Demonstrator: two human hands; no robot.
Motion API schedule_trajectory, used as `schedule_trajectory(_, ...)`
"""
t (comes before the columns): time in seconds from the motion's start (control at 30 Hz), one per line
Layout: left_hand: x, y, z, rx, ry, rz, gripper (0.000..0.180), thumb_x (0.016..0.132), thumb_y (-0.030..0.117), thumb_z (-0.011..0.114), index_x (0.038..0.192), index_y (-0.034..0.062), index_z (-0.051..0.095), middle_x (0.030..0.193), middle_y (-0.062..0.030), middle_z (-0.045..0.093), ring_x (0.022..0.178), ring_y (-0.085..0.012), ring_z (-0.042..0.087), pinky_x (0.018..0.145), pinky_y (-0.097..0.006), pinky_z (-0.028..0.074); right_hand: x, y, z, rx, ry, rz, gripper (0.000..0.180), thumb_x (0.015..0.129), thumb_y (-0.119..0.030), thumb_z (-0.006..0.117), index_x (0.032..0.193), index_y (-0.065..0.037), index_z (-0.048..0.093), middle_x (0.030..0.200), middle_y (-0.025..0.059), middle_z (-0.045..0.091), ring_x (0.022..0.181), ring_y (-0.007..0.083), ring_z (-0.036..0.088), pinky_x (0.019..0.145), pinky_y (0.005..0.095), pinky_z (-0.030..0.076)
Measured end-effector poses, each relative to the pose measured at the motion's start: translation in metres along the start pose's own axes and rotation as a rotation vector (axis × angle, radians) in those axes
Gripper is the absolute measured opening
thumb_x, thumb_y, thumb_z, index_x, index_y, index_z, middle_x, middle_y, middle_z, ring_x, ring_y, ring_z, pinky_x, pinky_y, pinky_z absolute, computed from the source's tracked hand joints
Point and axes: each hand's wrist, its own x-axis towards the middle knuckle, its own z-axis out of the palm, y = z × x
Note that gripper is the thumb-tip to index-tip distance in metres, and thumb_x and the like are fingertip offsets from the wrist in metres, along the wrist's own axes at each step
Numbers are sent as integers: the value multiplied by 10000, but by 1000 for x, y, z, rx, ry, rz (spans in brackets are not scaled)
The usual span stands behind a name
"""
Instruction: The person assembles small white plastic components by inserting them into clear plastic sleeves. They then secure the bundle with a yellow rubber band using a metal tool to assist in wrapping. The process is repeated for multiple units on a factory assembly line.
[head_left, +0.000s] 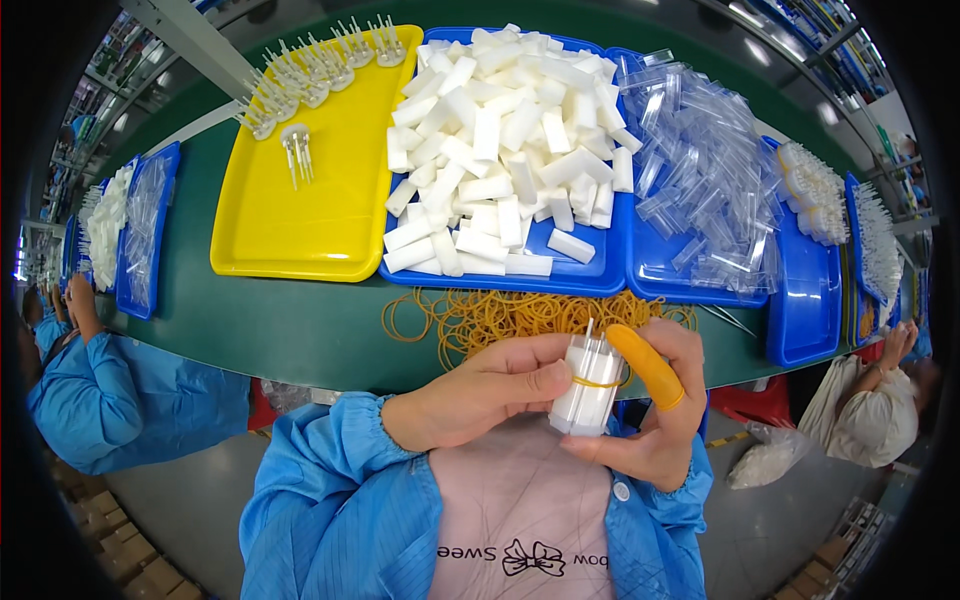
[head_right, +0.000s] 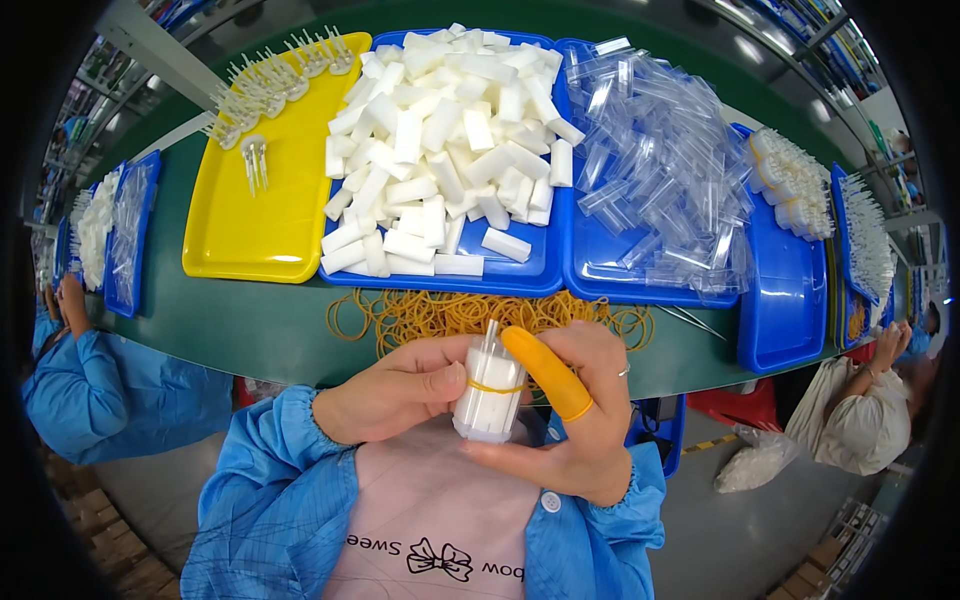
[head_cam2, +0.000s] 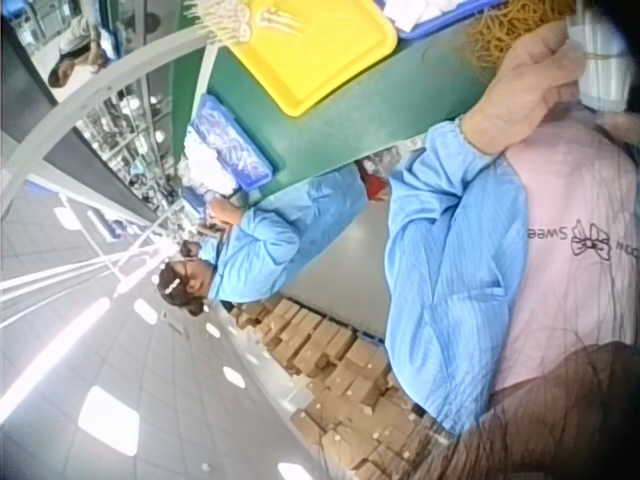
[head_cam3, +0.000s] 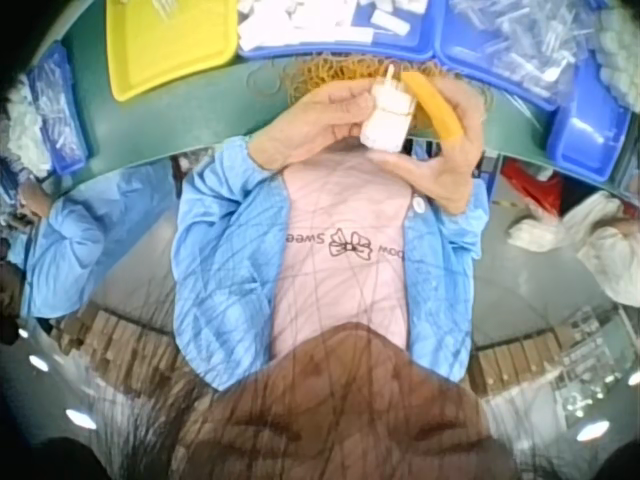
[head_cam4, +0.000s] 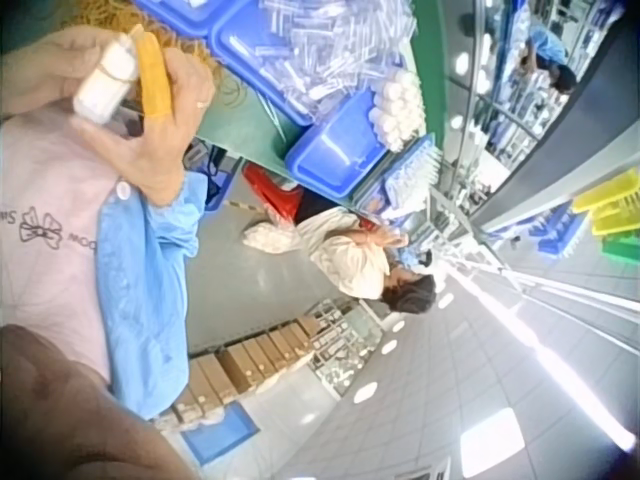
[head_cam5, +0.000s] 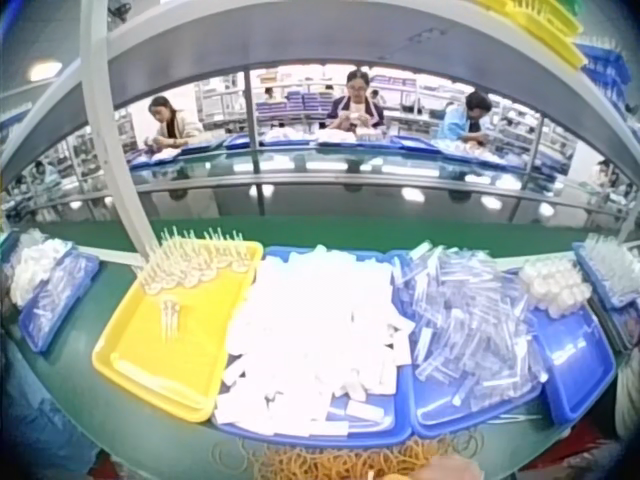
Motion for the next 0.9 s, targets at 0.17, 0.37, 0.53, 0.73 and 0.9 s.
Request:
schedule_trajectory(0.17,1,1,4,106,25,164,523,909,309,583,1318,22,430,1175,-42,564,1073,-107,530,931,-268,414,6,-10,2,75,35,99,694,512,-300,866,1095,-9,626,1063,96,492,961,282,479,816,397,391)
schedule_trajectory(0.37,2,-3,1,33,-26,113,475,927,228,575,1326,24,418,1181,-27,556,1070,-82,516,927,-251,408,3,-3,0,-175,-66,-56,798,465,-309,881,1136,0,581,1071,92,443,966,261,469,810,367,391)
schedule_trajectory(0.53,4,2,1,27,-26,78,635,852,350,662,1323,17,397,1219,-77,545,1128,-154,528,962,-303,415,5,-1,3,-8,-8,37,686,508,-298,867,1087,-19,627,1057,84,490,951,278,471,844,413,375)
schedule_trajectory(0.73,7,-3,3,119,43,161,630,868,328,646,1341,20,365,1232,-74,532,1134,-156,525,969,-304,414,2,-6,8,-135,12,50,687,509,-304,871,1084,-20,625,1036,81,480,952,269,459,830,402,371)
schedule_trajectory(0.9,6,-4,1,-146,-34,47,476,940,261,551,1322,23,394,1200,-42,531,1080,-103,515,916,-242,414,0,-6,6,-44,8,53,678,508,-301,872,1075,-21,628,1009,74,471,935,255,455,808,398,368)
